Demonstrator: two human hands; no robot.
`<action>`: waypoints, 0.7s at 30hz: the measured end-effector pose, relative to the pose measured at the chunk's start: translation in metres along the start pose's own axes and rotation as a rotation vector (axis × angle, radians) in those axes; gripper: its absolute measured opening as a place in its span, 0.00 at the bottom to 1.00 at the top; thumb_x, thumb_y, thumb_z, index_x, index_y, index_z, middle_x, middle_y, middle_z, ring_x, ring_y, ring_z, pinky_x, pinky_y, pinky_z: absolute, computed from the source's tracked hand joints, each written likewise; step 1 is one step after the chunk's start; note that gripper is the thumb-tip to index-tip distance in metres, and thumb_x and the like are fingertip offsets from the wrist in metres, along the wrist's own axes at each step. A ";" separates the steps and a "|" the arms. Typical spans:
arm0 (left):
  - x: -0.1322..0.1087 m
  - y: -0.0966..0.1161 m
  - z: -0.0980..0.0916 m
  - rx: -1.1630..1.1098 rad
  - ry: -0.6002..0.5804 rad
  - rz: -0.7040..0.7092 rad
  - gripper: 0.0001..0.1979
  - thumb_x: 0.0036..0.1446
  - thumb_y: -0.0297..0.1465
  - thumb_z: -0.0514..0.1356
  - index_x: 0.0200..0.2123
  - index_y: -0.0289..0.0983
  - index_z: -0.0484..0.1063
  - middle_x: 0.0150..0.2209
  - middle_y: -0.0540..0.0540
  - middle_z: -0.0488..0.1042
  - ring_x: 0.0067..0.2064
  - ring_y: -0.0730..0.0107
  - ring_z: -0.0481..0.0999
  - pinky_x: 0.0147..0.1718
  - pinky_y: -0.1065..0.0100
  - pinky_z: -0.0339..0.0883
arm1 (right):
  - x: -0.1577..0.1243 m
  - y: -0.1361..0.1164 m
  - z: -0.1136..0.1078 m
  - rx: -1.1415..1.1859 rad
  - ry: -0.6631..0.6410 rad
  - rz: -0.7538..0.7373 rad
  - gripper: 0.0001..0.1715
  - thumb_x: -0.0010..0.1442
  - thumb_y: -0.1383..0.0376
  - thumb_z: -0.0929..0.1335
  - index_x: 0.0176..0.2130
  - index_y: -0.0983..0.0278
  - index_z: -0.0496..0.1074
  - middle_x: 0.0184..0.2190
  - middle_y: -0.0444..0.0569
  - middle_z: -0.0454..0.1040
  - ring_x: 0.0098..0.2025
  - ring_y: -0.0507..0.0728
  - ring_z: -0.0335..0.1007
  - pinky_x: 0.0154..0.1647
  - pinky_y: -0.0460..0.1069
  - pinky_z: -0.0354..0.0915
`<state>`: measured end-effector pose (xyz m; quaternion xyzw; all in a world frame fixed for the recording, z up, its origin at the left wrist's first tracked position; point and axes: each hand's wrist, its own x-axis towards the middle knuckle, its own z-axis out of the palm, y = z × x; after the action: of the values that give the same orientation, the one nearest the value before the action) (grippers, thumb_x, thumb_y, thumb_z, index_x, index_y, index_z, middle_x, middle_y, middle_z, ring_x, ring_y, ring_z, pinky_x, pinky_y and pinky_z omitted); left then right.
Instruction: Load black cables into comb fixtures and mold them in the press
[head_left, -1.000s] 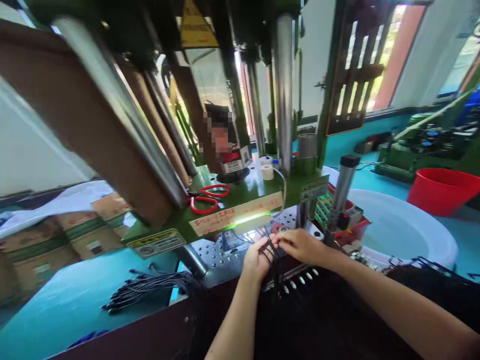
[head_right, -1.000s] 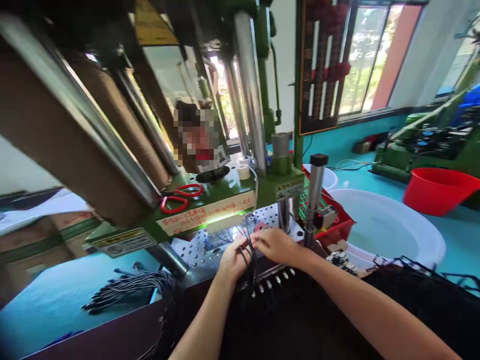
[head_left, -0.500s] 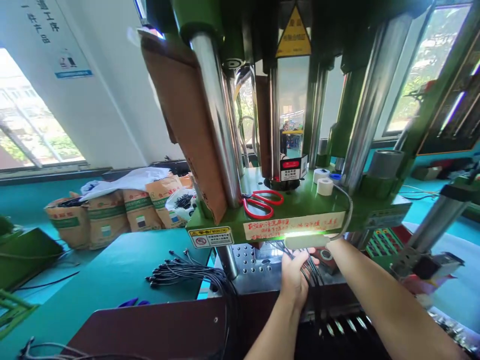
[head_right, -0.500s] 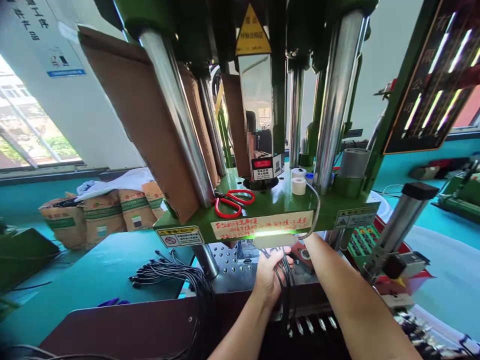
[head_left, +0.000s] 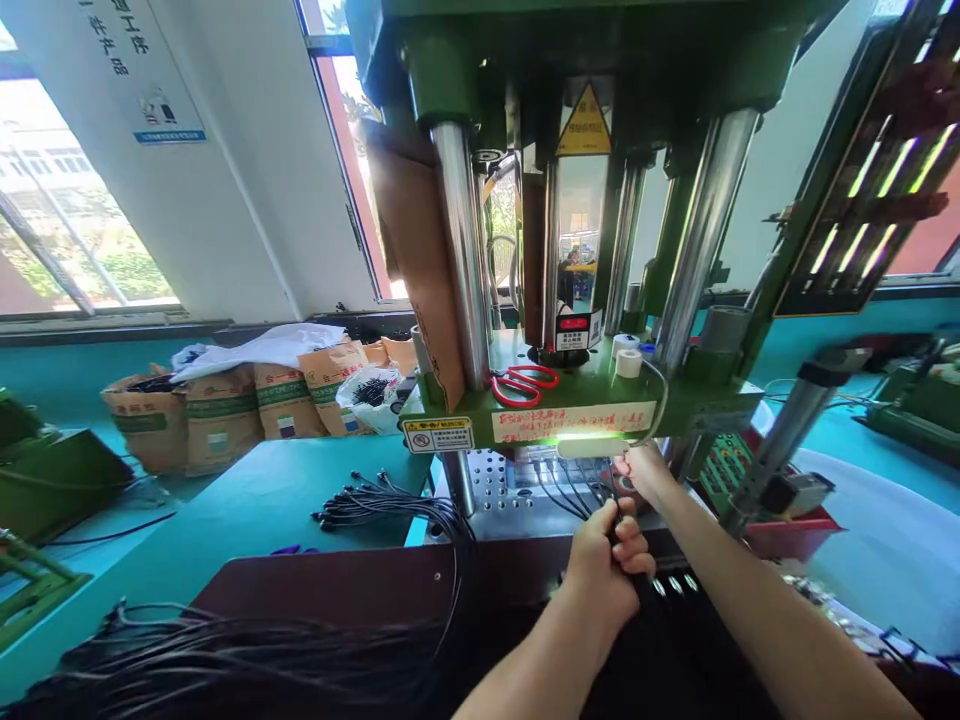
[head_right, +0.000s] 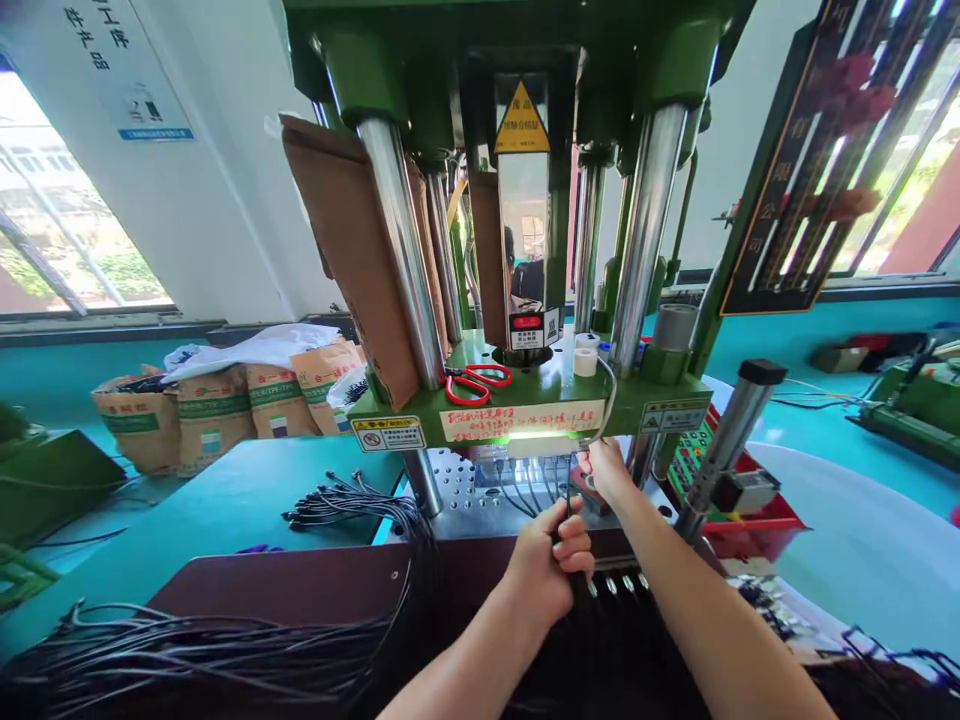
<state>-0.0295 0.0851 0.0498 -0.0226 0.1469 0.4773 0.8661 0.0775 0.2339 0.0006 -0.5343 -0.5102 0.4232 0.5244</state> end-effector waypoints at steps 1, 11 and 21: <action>-0.009 -0.008 -0.003 -0.003 0.008 -0.004 0.13 0.60 0.30 0.45 0.28 0.30 0.65 0.13 0.57 0.51 0.11 0.87 0.48 0.11 0.82 0.38 | -0.004 0.002 -0.001 0.016 0.030 0.019 0.16 0.62 0.58 0.60 0.31 0.68 0.66 0.17 0.36 0.61 0.13 0.43 0.52 0.12 0.40 0.54; -0.146 -0.039 -0.041 0.344 -0.228 0.200 0.13 0.47 0.41 0.61 0.24 0.36 0.67 0.09 0.59 0.49 0.10 0.83 0.43 0.08 0.78 0.37 | -0.047 0.000 -0.021 0.100 0.118 0.017 0.09 0.49 0.61 0.62 0.25 0.65 0.65 0.09 0.37 0.58 0.09 0.46 0.50 0.08 0.41 0.45; -0.180 0.219 -0.026 0.463 0.943 1.557 0.11 0.56 0.34 0.43 0.22 0.40 0.50 0.15 0.58 0.47 0.14 0.80 0.48 0.14 0.74 0.47 | -0.078 0.012 -0.085 -0.120 -0.042 0.021 0.15 0.50 0.54 0.61 0.25 0.62 0.65 0.11 0.40 0.57 0.12 0.50 0.53 0.10 0.45 0.48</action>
<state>-0.3082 0.0514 0.0967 0.0640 0.5478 0.8228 0.1373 0.1536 0.1464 -0.0096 -0.5612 -0.5401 0.4084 0.4760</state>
